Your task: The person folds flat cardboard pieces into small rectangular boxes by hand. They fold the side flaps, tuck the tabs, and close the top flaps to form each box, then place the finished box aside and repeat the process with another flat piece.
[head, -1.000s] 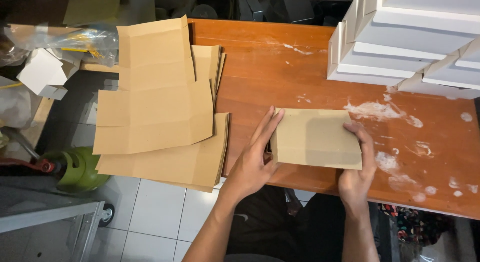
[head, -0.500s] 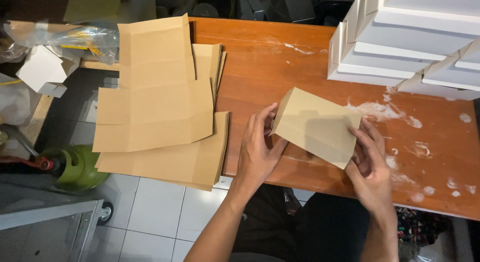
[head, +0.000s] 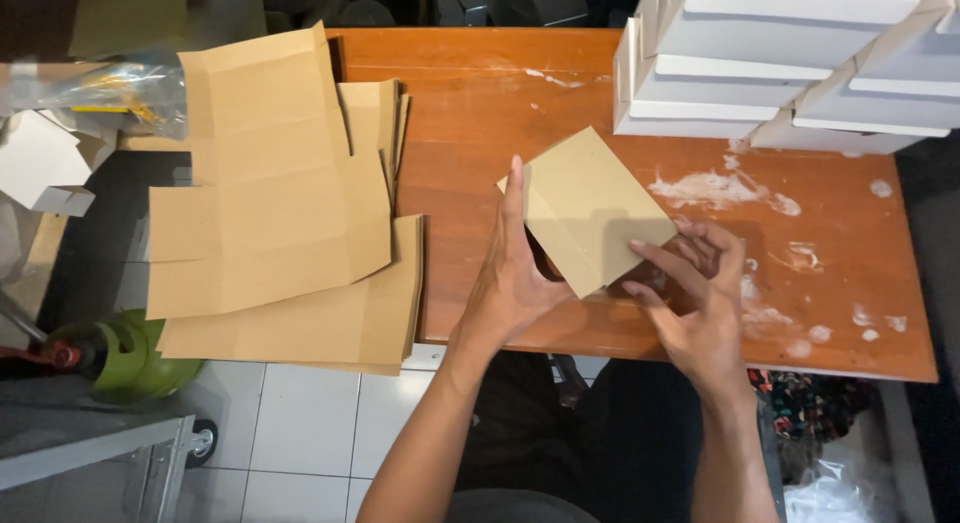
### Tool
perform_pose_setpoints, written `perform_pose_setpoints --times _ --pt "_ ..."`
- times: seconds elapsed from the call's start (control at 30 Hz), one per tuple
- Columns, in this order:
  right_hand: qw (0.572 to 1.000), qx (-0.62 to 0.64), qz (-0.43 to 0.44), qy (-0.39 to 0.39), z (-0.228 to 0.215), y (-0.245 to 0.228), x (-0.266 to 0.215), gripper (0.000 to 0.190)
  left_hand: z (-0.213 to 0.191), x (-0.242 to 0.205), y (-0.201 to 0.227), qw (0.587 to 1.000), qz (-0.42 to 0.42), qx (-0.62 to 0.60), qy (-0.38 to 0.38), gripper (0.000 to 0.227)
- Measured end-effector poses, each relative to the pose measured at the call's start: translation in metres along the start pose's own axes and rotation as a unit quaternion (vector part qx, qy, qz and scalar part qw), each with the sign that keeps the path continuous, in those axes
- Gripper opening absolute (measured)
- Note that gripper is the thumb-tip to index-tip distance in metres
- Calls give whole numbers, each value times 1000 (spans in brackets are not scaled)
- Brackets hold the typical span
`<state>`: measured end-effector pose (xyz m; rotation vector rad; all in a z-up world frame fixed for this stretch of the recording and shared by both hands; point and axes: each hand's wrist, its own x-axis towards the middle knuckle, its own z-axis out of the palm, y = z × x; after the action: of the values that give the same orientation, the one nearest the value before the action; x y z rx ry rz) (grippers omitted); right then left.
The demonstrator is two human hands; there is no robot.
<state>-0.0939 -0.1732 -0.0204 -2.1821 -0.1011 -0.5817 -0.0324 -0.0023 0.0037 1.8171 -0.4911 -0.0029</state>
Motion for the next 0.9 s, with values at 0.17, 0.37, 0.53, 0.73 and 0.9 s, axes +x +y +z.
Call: perform_pose_setpoints --times 0.17,0.37,0.53,0.73,0.9 --pt "999 -13 -17 36 0 11 6 37 4 1 -2 999 -9 16 -33 122" --pt "998 13 -39 57 1 7 17 28 7 4 -11 999 4 31 -40 126" --pt "997 8 -53 56 -3 3 22 24 5 5 -10 999 -1 9 -44 125" --pt "998 -4 -45 36 -4 0 17 28 6 5 -15 999 7 11 -36 122" --pt "998 -38 -53 24 -3 -15 13 35 12 2 -23 998 -15 42 -47 118"
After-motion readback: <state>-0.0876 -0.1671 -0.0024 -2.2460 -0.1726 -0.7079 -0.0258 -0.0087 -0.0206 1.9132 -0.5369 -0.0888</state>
